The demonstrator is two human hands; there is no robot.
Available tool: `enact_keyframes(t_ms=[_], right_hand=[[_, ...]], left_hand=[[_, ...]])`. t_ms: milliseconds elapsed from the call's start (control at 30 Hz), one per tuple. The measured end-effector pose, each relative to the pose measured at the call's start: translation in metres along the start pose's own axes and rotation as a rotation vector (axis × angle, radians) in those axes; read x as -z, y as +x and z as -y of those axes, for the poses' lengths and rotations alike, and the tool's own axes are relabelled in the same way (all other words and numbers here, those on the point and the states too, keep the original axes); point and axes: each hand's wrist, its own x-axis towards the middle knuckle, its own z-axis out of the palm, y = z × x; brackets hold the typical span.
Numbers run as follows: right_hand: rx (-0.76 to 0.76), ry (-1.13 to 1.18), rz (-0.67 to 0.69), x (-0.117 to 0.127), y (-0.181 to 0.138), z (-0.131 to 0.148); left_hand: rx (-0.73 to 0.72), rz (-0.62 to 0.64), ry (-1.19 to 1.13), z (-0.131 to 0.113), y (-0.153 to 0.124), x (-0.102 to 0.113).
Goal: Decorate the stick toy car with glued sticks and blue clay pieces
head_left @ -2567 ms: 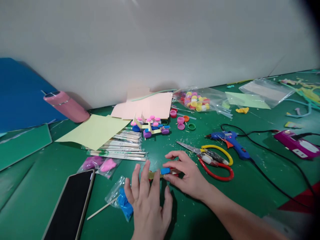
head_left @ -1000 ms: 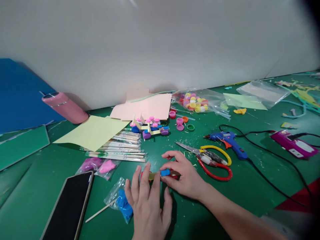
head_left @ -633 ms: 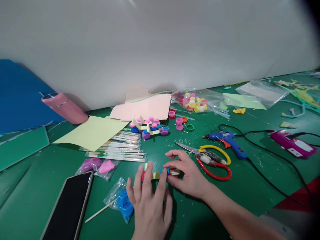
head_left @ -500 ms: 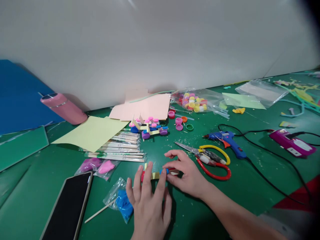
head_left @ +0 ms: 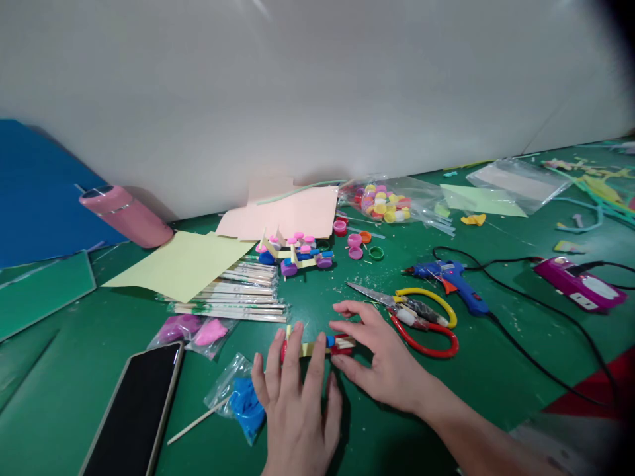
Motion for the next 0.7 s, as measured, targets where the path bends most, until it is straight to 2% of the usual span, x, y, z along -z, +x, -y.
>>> enact_keyframes(t_ms=[133, 300, 567, 700], right_hand=[[-0.070, -0.054, 0.027, 0.001, -0.021, 0.006], [-0.094, -0.103, 0.036, -0.010, -0.040, 0.010], [-0.032, -0.096, 0.013, -0.018, -0.038, 0.014], [-0.056, -0.095, 0.007, -0.018, -0.038, 0.014]], left_hand=[[-0.008, -0.012, 0.041, 0.000, -0.001, 0.000], [-0.013, -0.011, 0.050, -0.002, 0.000, -0.003], [-0.029, 0.023, 0.039, -0.001, -0.002, -0.002], [0.000, 0.019, 0.022, 0.000, -0.002, -0.003]])
